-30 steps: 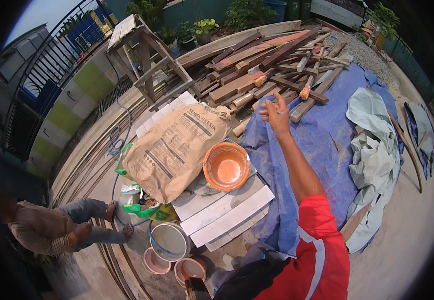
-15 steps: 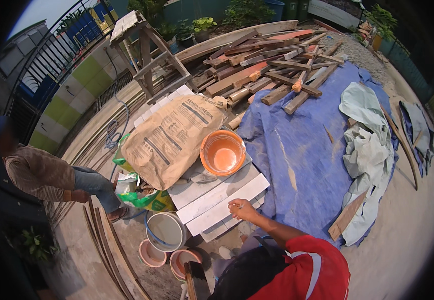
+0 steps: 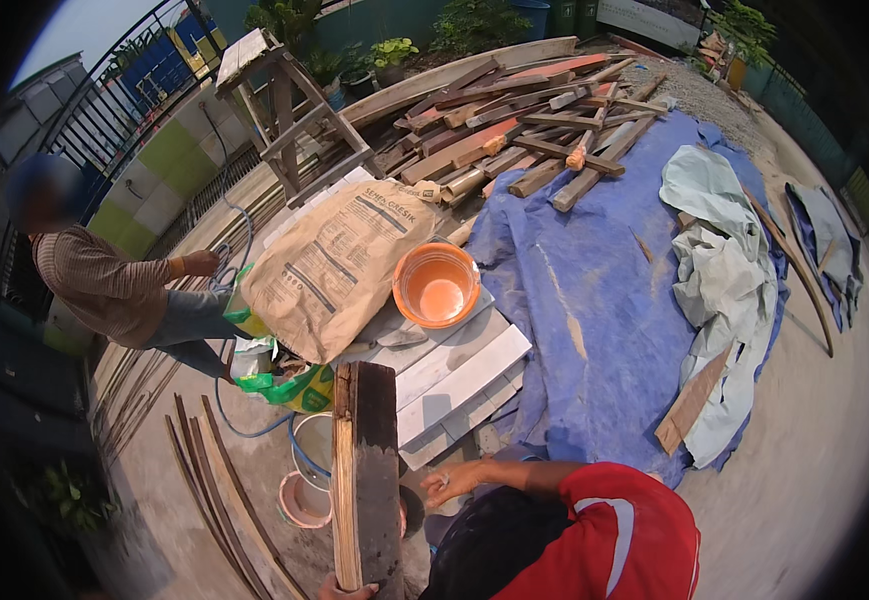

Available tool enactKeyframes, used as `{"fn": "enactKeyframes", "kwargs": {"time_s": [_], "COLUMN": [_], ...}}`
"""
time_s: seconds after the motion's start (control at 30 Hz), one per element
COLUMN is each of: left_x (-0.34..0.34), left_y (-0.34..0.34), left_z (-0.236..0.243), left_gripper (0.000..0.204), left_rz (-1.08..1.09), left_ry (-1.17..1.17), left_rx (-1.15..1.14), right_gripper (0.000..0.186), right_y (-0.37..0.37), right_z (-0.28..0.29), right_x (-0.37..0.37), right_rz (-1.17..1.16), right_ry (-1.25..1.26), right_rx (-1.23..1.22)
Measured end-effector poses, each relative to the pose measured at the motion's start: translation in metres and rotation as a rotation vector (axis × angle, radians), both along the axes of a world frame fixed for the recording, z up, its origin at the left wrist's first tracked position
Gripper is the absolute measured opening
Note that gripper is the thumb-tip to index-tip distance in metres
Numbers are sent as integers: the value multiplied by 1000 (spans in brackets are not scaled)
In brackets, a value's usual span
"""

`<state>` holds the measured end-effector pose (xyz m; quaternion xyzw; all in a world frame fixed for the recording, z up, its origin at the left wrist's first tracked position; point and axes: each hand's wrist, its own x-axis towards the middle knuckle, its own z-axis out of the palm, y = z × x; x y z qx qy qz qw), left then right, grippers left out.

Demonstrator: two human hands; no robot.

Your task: The person retrieves a wooden plank from a wheelbarrow and places it on a pile of materials. They then open a plastic bag in the wheelbarrow, remove a bundle of cardboard, and carry it to a yellow bin. The person returns to the wheelbarrow, removes a small wrapped item, and places it in the bin. Finally, they lift a blue tarp to reveal a wooden plank underneath.

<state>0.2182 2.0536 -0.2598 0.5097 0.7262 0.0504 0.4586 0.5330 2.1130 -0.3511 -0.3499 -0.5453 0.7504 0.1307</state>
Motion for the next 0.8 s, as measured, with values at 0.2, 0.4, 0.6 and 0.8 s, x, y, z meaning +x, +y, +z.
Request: {"fn": "enactKeyframes", "kwargs": {"time_s": [0.2, 0.4, 0.6, 0.8], "left_x": [94, 211, 204, 22], "left_y": [89, 170, 185, 106], "left_z": [78, 36, -50, -168], "left_gripper": [52, 60, 61, 58], "left_rz": [-90, -292, -483, -617], "left_ry": [-451, -622, -309, 46], "left_rx": [28, -60, 157, -114], "right_gripper": [74, 65, 57, 54], "right_y": [-5, 29, 21, 33], "right_z": [57, 71, 16, 11], "right_x": [-7, 66, 137, 215], "right_rz": [-603, -1417, -1739, -1860], "right_ry": [600, 639, 433, 328], "right_rx": [-411, -283, -202, -10]}}
